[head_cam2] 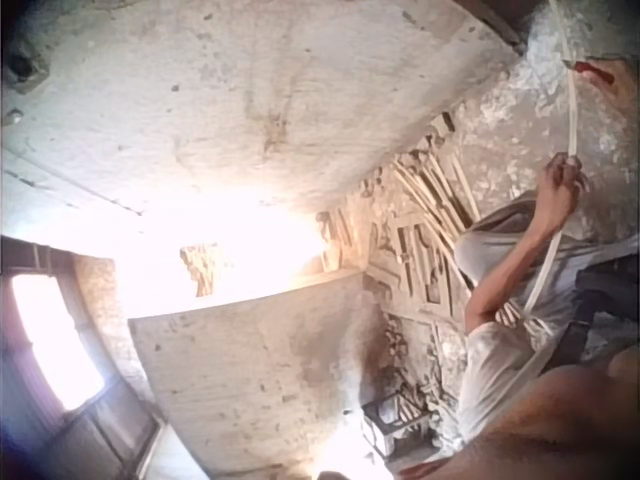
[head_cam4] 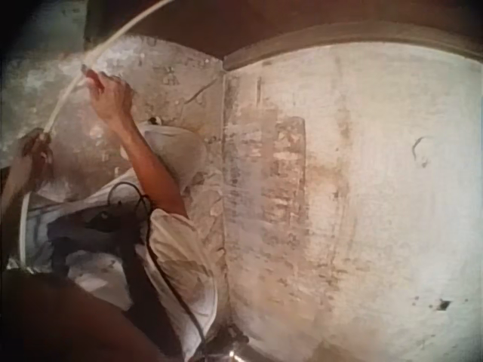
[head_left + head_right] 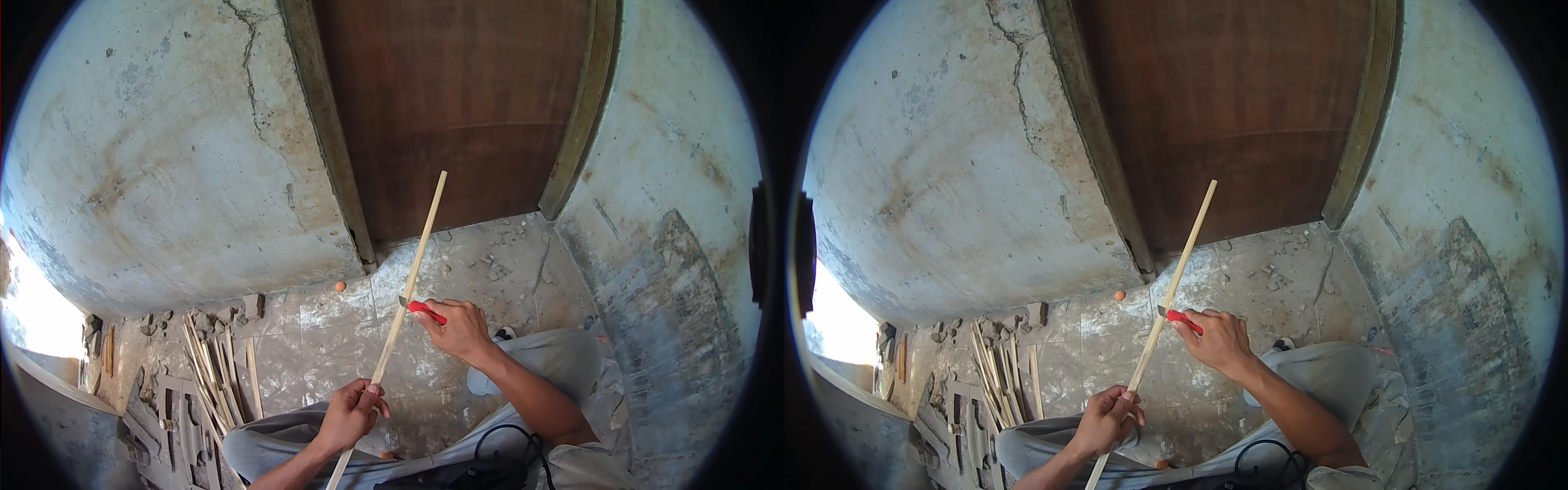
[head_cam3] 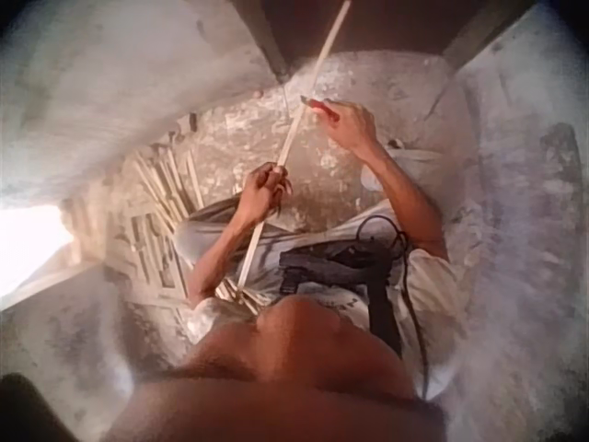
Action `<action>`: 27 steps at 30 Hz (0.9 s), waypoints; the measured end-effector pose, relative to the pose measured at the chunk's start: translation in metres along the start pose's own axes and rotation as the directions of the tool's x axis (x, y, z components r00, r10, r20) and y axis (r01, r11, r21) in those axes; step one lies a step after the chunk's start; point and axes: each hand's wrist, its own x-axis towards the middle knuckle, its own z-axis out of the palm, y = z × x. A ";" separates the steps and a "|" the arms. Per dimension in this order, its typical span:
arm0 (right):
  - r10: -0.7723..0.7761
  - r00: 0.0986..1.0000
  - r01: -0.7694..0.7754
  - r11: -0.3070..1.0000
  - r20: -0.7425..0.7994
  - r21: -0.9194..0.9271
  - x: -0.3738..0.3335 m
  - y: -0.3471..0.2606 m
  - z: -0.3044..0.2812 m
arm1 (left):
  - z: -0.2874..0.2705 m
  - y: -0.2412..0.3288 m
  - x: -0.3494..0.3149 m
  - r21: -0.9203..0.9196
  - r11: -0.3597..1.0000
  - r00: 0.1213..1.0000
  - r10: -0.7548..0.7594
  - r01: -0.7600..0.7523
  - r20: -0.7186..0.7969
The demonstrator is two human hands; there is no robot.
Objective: The person holds a thin bamboo strip and uses a small red knife to shave down the edges and surface, smoothing the material. They repeatedly run the blade along the length of the strip to remove thin layers of wood.
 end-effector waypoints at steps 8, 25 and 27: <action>-0.010 0.999 0.011 1.000 -0.040 0.018 0.000 -0.001 0.002 | -0.001 0.000 -0.011 0.038 0.999 1.000 0.017 -0.017 -0.003; 0.024 1.000 -0.025 1.000 0.016 0.012 0.001 0.007 0.004 | 0.006 -0.023 -0.073 0.005 0.995 0.989 0.103 -0.103 -0.110; 0.053 0.998 -0.053 0.999 0.023 0.001 0.004 0.007 -0.001 | 0.003 -0.032 -0.085 0.011 0.995 0.989 0.102 -0.101 -0.108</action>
